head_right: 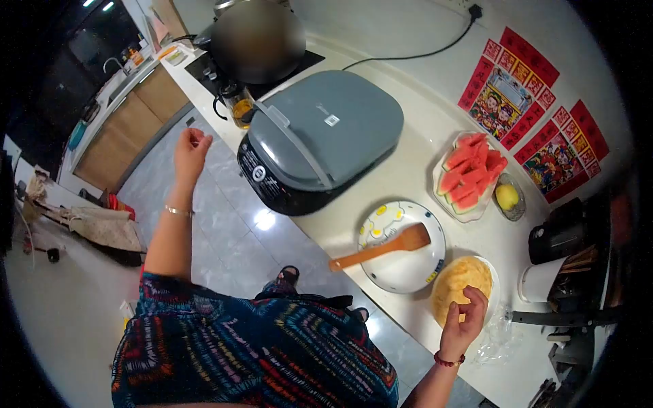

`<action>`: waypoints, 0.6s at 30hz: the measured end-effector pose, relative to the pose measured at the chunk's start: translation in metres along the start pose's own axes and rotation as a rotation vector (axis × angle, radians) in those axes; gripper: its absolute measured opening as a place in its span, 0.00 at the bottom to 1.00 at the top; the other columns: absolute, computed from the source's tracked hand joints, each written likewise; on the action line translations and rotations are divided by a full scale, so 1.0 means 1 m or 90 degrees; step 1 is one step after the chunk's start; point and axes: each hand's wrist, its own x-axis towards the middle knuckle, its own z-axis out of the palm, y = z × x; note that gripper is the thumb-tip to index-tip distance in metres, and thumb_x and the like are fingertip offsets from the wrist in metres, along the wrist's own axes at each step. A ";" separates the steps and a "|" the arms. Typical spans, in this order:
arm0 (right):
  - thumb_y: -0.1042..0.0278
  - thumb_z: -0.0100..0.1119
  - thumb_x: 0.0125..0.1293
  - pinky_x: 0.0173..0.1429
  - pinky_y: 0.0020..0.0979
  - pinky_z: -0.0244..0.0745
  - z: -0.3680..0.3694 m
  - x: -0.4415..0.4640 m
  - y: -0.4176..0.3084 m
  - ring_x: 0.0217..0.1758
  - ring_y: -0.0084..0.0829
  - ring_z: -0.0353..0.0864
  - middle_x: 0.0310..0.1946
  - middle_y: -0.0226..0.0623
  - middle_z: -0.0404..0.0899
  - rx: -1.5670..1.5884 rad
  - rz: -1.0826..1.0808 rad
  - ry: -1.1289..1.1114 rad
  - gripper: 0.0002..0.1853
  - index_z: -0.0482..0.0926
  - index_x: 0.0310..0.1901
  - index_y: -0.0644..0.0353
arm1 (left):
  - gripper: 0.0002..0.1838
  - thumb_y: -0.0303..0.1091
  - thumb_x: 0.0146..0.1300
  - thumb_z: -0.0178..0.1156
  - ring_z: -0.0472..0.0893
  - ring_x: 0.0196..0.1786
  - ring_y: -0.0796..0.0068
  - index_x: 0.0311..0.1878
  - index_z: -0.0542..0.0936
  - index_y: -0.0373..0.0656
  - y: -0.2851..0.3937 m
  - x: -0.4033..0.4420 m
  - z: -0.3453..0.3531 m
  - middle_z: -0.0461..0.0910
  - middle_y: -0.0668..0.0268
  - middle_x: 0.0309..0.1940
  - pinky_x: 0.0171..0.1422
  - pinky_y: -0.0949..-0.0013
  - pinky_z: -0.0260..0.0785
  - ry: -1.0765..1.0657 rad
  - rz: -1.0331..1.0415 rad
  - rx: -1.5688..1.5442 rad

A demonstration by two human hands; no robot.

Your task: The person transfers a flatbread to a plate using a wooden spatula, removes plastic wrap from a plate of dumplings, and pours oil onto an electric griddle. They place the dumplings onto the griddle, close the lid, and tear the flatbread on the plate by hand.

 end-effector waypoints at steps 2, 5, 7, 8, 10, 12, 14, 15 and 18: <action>0.83 0.52 0.48 0.34 0.18 0.63 0.021 -0.004 -0.002 0.27 0.18 0.64 0.45 0.35 0.68 0.021 0.035 0.026 0.18 0.70 0.43 0.62 | 0.15 0.38 0.51 0.61 0.70 0.31 0.79 0.38 0.71 0.40 -0.049 0.046 0.016 0.72 0.69 0.29 0.33 0.74 0.62 -0.013 -0.115 -0.112; 0.86 0.51 0.48 0.30 0.15 0.59 0.059 -0.014 -0.026 0.24 0.13 0.60 0.46 0.32 0.67 0.054 0.093 0.088 0.18 0.69 0.44 0.62 | 0.27 0.48 0.52 0.58 0.71 0.42 0.76 0.50 0.67 0.41 -0.123 0.102 0.050 0.72 0.67 0.40 0.39 0.71 0.63 -0.086 -0.227 -0.213; 0.88 0.48 0.46 0.28 0.13 0.57 0.080 -0.021 -0.045 0.24 0.12 0.59 0.46 0.31 0.67 0.071 0.174 0.088 0.20 0.70 0.43 0.61 | 0.24 0.43 0.50 0.62 0.71 0.35 0.77 0.44 0.71 0.34 -0.147 0.123 0.078 0.74 0.62 0.34 0.38 0.75 0.64 -0.072 -0.220 -0.310; 0.90 0.47 0.44 0.27 0.13 0.55 0.090 -0.024 -0.055 0.24 0.11 0.59 0.45 0.30 0.68 0.083 0.186 0.099 0.21 0.70 0.42 0.60 | 0.21 0.43 0.50 0.62 0.71 0.32 0.78 0.40 0.72 0.36 -0.149 0.132 0.081 0.74 0.65 0.30 0.36 0.76 0.63 -0.135 -0.231 -0.307; 0.89 0.46 0.43 0.27 0.11 0.54 0.108 -0.024 -0.078 0.20 0.10 0.55 0.40 0.27 0.69 0.053 0.124 0.146 0.23 0.69 0.44 0.61 | 0.15 0.43 0.52 0.60 0.69 0.28 0.81 0.33 0.74 0.39 -0.153 0.144 0.084 0.73 0.69 0.24 0.32 0.78 0.61 -0.213 -0.228 -0.331; 0.90 0.46 0.42 0.27 0.11 0.54 0.118 -0.037 -0.092 0.20 0.10 0.55 0.44 0.28 0.68 0.052 0.124 0.165 0.23 0.69 0.44 0.61 | 0.13 0.43 0.56 0.55 0.69 0.26 0.82 0.30 0.75 0.41 -0.163 0.158 0.097 0.73 0.71 0.22 0.31 0.78 0.60 -0.292 -0.191 -0.381; 0.90 0.46 0.42 0.28 0.12 0.56 0.125 -0.045 -0.100 0.20 0.10 0.56 0.43 0.28 0.69 0.006 0.185 0.189 0.24 0.69 0.44 0.61 | 0.13 0.41 0.61 0.49 0.70 0.27 0.81 0.29 0.74 0.41 -0.173 0.161 0.098 0.72 0.70 0.22 0.31 0.79 0.62 -0.360 -0.183 -0.503; 0.87 0.47 0.43 0.29 0.12 0.58 0.127 -0.050 -0.100 0.21 0.10 0.58 0.41 0.28 0.69 -0.022 0.186 0.182 0.23 0.69 0.45 0.62 | 0.13 0.40 0.62 0.48 0.69 0.26 0.80 0.28 0.73 0.41 -0.162 0.155 0.097 0.71 0.70 0.21 0.32 0.77 0.62 -0.354 -0.188 -0.508; 0.88 0.47 0.42 0.32 0.13 0.60 0.129 -0.062 -0.098 0.24 0.11 0.60 0.49 0.33 0.67 0.039 0.211 0.195 0.20 0.69 0.41 0.61 | 0.13 0.38 0.62 0.47 0.66 0.22 0.81 0.24 0.71 0.42 -0.150 0.150 0.091 0.69 0.70 0.18 0.29 0.77 0.59 -0.364 -0.110 -0.484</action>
